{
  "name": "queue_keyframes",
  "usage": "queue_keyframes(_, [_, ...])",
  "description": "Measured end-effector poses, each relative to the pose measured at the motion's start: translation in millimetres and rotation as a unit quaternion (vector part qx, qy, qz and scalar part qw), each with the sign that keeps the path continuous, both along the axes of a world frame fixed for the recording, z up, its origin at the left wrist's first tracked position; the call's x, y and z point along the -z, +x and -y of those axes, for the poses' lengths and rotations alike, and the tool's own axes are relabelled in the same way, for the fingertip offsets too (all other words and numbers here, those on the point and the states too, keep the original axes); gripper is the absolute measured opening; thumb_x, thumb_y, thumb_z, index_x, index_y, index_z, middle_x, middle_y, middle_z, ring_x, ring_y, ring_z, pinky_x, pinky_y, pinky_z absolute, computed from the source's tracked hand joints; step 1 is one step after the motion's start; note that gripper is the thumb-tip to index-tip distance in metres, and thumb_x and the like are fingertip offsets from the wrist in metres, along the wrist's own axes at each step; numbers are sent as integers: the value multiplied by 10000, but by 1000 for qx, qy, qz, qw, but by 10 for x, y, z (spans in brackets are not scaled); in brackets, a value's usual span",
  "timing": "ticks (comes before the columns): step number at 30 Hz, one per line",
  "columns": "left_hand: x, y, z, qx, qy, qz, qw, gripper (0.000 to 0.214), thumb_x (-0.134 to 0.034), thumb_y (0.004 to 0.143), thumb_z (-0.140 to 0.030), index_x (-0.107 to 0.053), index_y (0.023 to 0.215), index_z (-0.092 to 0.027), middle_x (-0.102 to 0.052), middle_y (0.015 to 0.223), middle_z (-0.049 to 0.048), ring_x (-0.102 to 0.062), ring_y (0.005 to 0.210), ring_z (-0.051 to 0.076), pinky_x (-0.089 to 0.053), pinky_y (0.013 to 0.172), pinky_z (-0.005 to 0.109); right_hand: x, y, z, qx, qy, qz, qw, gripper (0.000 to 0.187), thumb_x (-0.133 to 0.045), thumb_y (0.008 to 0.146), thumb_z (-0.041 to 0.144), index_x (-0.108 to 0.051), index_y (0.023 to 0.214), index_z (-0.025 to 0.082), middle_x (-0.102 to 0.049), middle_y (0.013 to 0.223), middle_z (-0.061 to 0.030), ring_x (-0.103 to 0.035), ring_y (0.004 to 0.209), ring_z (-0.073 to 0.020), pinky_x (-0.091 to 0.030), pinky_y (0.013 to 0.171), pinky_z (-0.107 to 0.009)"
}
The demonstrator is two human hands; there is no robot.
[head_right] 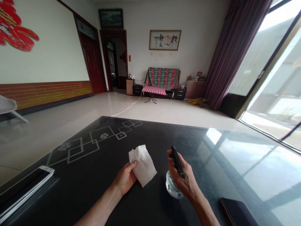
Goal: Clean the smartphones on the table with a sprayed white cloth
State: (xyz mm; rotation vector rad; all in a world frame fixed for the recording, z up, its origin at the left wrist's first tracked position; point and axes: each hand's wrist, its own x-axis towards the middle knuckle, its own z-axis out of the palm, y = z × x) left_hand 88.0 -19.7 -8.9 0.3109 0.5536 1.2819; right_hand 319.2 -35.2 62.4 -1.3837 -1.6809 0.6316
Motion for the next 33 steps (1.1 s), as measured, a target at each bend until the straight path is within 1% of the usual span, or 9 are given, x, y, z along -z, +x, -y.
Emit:
queue_keyframes(4, [-2,-11,-34,-28,22,8,999,219,-622,842,-129,-646,1057,-94,-731,971,121,-674,961,249,-496,920,371,-197,-403,269,-93,-73,-9,993,407,-490,854,329,-524,1236,196,-669,984,-50,-640,888,-209,-500,725,-283])
queue_keyframes(6, [-27,-8,-34,-29,36,14,999,274,-600,863,-128,-616,1135,-97,-721,1020,131,-663,1004,250,-493,940,373,-249,-550,328,-118,-87,-10,989,377,-495,844,285,-551,1202,182,-661,987,-51,-623,917,-205,-488,747,-273])
queue_keyframes(9, [-65,-1,-23,-34,39,20,998,319,-573,884,-121,-581,1202,-100,-719,1029,133,-665,1009,236,-497,941,352,-272,-667,337,-140,-97,8,985,344,-485,827,229,-581,1152,168,-641,873,-27,-600,773,-168,-463,661,-251])
queue_keyframes(12, [-78,1,-18,-38,35,27,998,323,-553,895,-116,-572,1217,-94,-720,1028,132,-663,1018,235,-495,946,342,-269,-694,317,-143,-100,22,984,324,-477,825,223,-581,1126,164,-609,811,-6,-550,674,-139,-430,595,-237])
queue_keyframes(16, [-83,-3,-28,-60,18,37,997,326,-545,900,-112,-566,1225,-104,-727,1005,120,-674,987,234,-494,955,362,-275,-680,321,-142,-105,28,984,313,-467,823,226,-561,1116,169,-603,836,-4,-531,654,-126,-417,581,-229])
queue_keyframes(21, [-116,-13,-33,-78,13,68,995,329,-529,925,-147,-536,1252,-118,-721,1019,120,-683,953,226,-523,912,365,-276,-662,354,-165,-127,40,977,227,-456,796,184,-563,995,174,-543,758,24,-478,616,-107,-380,543,-212])
queue_keyframes(25, [-136,-31,-37,-90,12,90,992,338,-526,928,-150,-522,1266,-133,-712,1048,119,-675,977,226,-542,869,346,-270,-673,360,-165,-122,44,978,218,-452,792,170,-539,991,184,-528,761,32,-458,619,-100,-371,556,-212])
queue_keyframes(29, [-133,-61,-60,-96,15,109,989,330,-507,945,-165,-508,1274,-136,-700,1079,123,-659,1024,226,-539,888,360,-278,-690,360,-176,-137,56,973,196,-456,774,162,-546,948,180,-488,701,44,-422,588,-92,-341,529,-206])
queue_keyframes(33, [-132,-86,-86,-101,8,124,987,327,-486,962,-199,-496,1283,-140,-698,1084,120,-661,1019,218,-537,894,358,-295,-686,375,-185,-153,56,969,225,-464,774,176,-557,978,173,-498,706,38,-424,576,-87,-337,523,-201])
